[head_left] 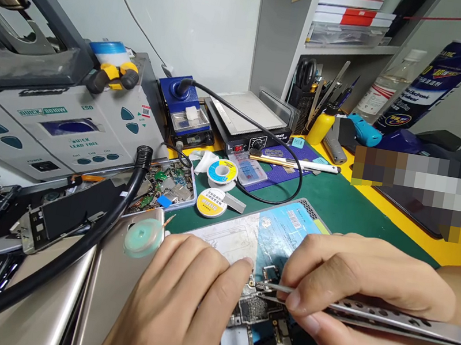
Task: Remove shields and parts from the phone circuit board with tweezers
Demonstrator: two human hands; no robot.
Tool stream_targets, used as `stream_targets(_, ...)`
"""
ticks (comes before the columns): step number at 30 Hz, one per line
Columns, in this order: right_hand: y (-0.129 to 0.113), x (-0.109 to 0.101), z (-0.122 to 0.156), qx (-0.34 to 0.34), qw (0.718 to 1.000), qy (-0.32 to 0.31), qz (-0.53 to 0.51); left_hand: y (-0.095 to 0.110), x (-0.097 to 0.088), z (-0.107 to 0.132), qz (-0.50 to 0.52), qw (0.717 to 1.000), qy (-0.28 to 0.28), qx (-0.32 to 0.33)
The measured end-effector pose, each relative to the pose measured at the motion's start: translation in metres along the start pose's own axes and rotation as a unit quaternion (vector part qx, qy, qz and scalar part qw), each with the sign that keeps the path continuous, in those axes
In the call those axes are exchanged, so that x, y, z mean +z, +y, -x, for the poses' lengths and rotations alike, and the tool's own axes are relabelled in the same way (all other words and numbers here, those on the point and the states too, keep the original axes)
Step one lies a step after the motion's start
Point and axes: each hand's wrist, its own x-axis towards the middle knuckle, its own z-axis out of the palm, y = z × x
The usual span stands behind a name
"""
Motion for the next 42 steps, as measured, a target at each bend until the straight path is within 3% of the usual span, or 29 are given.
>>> stream_targets(13,0.0016,0.0009,-0.002,0.0,1.0,0.005,-0.006,0.0033,0.0029,-0.0026,-0.004,1.0,0.005,0.0)
stream_targets(23,0.0014,-0.0023,-0.0053,-0.015,0.999,-0.025,-0.014,-0.0011,-0.0001,0.0008,-0.008,1.0,-0.021,0.012)
stream_targets(42,0.0017,-0.0048,-0.0069,-0.024,0.998,-0.049,-0.008,-0.0025,0.0003,-0.0018,-0.003,1.0,-0.016,0.015)
